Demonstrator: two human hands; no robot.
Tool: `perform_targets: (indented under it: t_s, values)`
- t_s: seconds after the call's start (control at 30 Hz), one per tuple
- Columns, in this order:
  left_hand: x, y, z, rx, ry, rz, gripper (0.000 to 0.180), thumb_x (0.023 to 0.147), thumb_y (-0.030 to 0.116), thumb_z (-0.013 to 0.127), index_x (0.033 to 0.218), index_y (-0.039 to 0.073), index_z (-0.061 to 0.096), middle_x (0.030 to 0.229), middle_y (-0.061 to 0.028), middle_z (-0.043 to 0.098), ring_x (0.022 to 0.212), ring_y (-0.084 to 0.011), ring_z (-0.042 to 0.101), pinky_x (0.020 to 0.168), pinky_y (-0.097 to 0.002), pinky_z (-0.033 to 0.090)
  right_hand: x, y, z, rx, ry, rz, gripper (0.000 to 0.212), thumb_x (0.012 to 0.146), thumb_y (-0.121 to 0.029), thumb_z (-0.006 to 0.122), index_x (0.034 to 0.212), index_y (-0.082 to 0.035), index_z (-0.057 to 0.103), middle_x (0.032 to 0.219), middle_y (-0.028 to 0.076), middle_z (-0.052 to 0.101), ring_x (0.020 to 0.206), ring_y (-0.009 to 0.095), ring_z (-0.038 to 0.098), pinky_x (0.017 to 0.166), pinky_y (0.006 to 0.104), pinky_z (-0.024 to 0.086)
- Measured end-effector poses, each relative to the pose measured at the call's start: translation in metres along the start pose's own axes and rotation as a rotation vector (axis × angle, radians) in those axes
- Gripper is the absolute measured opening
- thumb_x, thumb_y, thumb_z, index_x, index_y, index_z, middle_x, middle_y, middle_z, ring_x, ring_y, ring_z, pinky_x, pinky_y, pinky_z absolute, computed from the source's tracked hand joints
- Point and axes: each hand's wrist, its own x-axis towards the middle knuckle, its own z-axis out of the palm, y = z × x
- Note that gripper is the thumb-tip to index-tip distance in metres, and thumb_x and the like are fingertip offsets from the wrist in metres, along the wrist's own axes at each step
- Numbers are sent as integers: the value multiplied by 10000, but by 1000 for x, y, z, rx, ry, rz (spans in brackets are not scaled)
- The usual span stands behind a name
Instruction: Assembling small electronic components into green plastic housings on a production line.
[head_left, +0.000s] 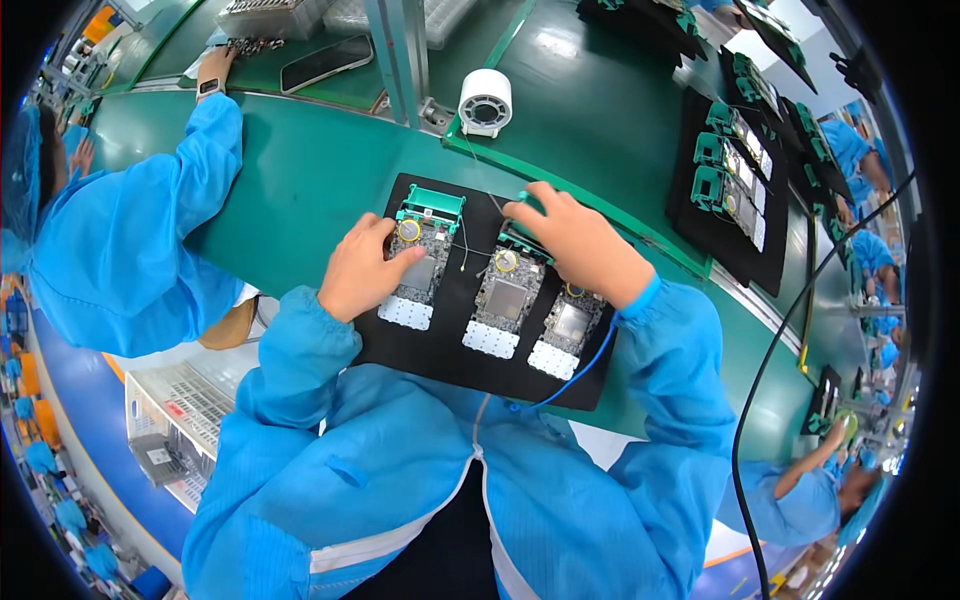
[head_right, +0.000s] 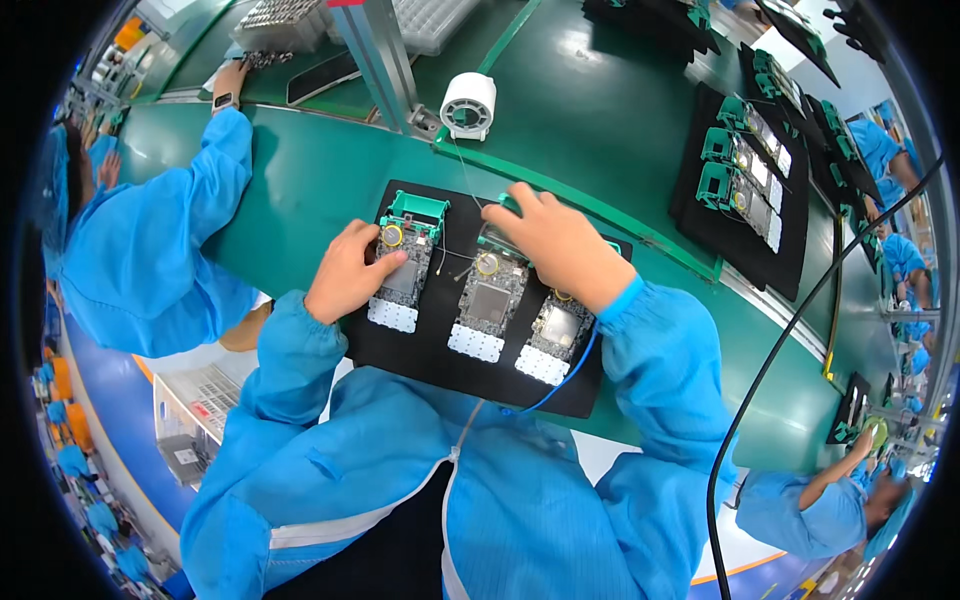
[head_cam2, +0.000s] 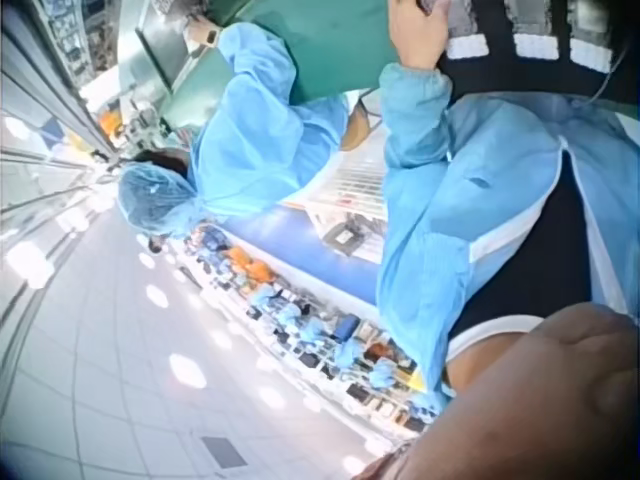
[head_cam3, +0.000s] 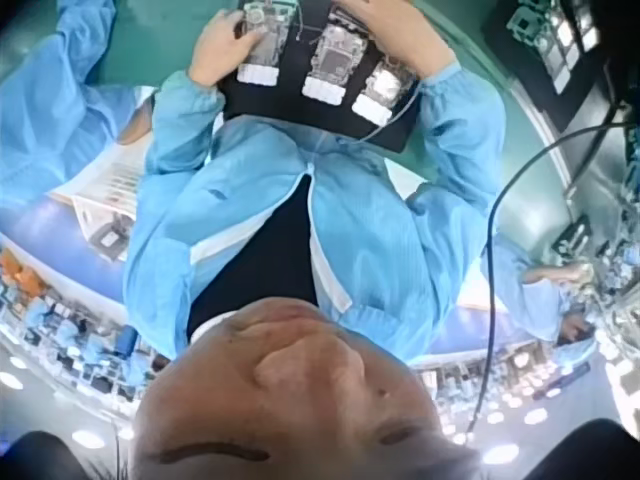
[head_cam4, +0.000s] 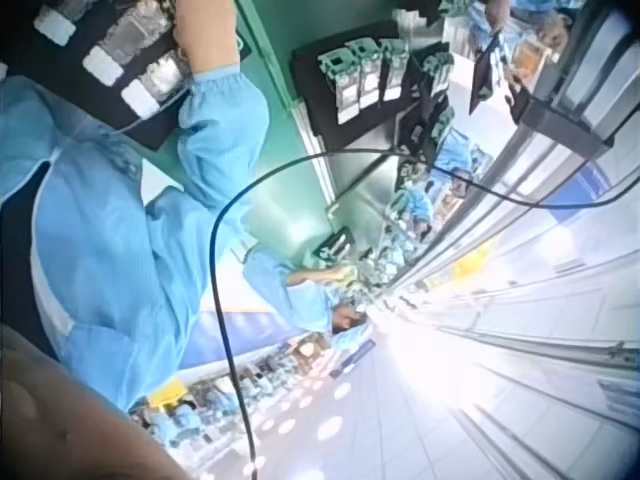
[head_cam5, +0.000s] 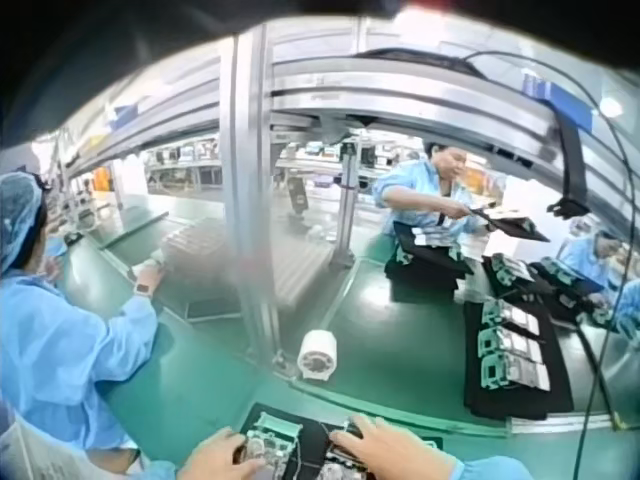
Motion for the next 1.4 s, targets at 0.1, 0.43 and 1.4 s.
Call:
perform_targets:
  t_s: [0.1, 0.43, 1.4]
  values:
    - [-10, 24, -7, 240, 503, 147, 334, 802, 226, 772, 1025, 21, 630, 989, -150, 570, 893, -352, 569, 749, -442, 455, -21, -17, -38, 217, 5, 85, 758, 604, 106, 725, 1278, -143, 485, 1345, 170, 442, 1016, 396, 607, 816, 462, 542]
    - [-15, 98, -3, -129, 69, 865, 145, 759, 104, 771, 851, 44, 676, 832, -73, 603, 769, -263, 582, 671, -384, 461, -57, -42, -38, 500, 92, 123, 774, 575, 130, 758, 1257, -90, 466, 1406, 178, 378, 963, 410, 629, 779, 456, 549]
    - [-43, 107, 107, -380, 2, 514, 500, 728, 334, 831, 936, 19, 504, 830, -137, 515, 784, -335, 511, 709, -419, 379, -103, -37, 13, 540, 98, 230, 735, 602, 80, 742, 1263, -48, 447, 1326, 203, 383, 932, 469, 611, 760, 477, 547]
